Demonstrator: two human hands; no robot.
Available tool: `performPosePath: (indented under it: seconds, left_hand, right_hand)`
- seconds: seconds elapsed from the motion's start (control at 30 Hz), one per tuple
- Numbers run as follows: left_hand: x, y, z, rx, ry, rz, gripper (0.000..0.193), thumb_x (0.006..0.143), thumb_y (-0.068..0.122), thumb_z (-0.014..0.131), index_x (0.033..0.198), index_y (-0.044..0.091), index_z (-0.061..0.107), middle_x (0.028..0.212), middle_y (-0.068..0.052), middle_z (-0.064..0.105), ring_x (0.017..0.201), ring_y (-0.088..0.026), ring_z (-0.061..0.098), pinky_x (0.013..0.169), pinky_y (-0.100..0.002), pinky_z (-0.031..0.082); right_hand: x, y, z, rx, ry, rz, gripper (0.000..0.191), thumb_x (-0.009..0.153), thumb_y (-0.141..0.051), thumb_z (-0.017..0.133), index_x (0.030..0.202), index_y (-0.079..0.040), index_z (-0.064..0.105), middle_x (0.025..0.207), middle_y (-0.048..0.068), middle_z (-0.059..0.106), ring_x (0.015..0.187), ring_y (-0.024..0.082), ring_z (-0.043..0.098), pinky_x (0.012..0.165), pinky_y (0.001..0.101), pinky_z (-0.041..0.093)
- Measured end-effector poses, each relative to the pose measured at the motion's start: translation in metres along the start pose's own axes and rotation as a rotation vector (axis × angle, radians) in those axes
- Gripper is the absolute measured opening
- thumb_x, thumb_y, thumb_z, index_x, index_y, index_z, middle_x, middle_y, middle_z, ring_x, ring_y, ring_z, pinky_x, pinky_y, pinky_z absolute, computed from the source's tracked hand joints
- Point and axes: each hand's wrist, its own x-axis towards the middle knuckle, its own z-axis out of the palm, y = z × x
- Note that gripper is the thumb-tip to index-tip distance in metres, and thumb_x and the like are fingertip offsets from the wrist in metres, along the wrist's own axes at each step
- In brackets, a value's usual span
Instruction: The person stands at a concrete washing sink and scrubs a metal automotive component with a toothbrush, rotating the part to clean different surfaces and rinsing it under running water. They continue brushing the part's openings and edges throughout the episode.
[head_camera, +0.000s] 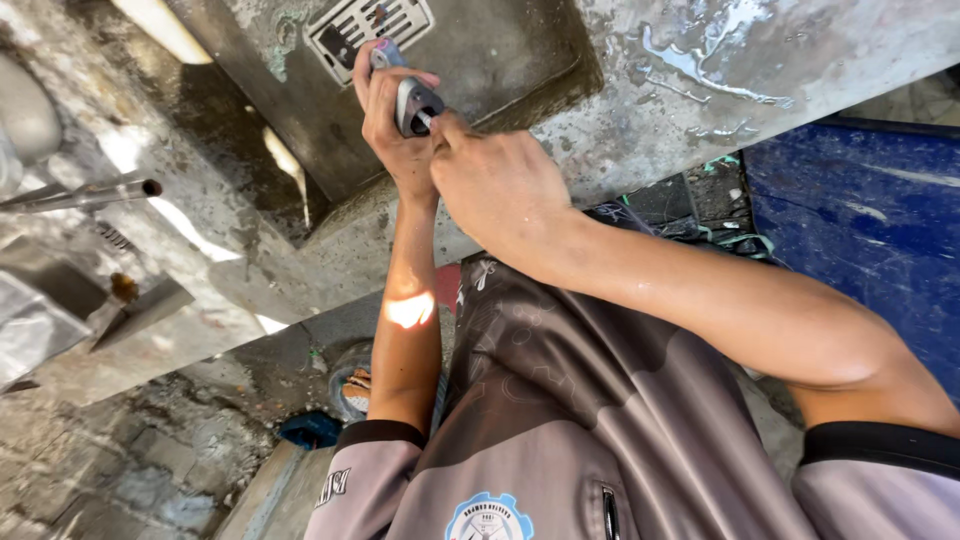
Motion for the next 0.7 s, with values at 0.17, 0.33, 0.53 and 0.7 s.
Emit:
performPosePath:
  seconds: [0.17,0.33,0.53,0.7]
  left_hand:
    - [0.004,-0.012,0.000,0.041,0.007,0.047,0.027,0.069,0.006,0.075,0.095,0.004,0.070,0.098,-0.008,0.070,0.137,-0.035,0.052,0.118,-0.051,0.040]
    - [0.009,-0.014,-0.007,0.070,0.009,0.019,0.024,0.067,0.003,0.071,0.091,0.005,0.068,0.094,-0.006,0.070,0.136,-0.035,0.052,0.115,-0.050,0.042]
    - [0.014,-0.014,-0.012,0.097,-0.049,0.051,0.021,0.068,0.002,0.068,0.089,0.005,0.067,0.099,-0.009,0.069,0.136,-0.036,0.052,0.113,-0.053,0.044]
    - [0.013,-0.019,-0.014,0.087,-0.076,0.101,0.020,0.074,0.007,0.078,0.092,0.003,0.069,0.097,-0.008,0.068,0.133,-0.036,0.052,0.111,-0.053,0.043]
  right_hand:
    - [0.005,0.003,0.008,0.011,0.097,0.023,0.051,0.076,-0.008,0.063,0.123,0.013,0.065,0.105,0.015,0.069,0.051,0.021,0.069,0.044,0.0326,0.056]
    - [0.011,0.002,0.021,0.056,0.051,0.058,0.050,0.083,-0.007,0.060,0.129,0.011,0.061,0.097,0.012,0.069,0.059,0.022,0.071,0.050,0.0338,0.057]
    - [0.020,0.001,0.019,0.088,0.044,0.047,0.034,0.084,-0.007,0.061,0.115,0.006,0.067,0.098,0.013,0.070,0.061,0.021,0.072,0.053,0.0354,0.058]
    - [0.025,-0.002,0.022,0.102,-0.033,0.086,0.023,0.091,-0.008,0.061,0.110,0.003,0.069,0.105,0.013,0.070,0.070,0.025,0.074,0.060,0.0374,0.059]
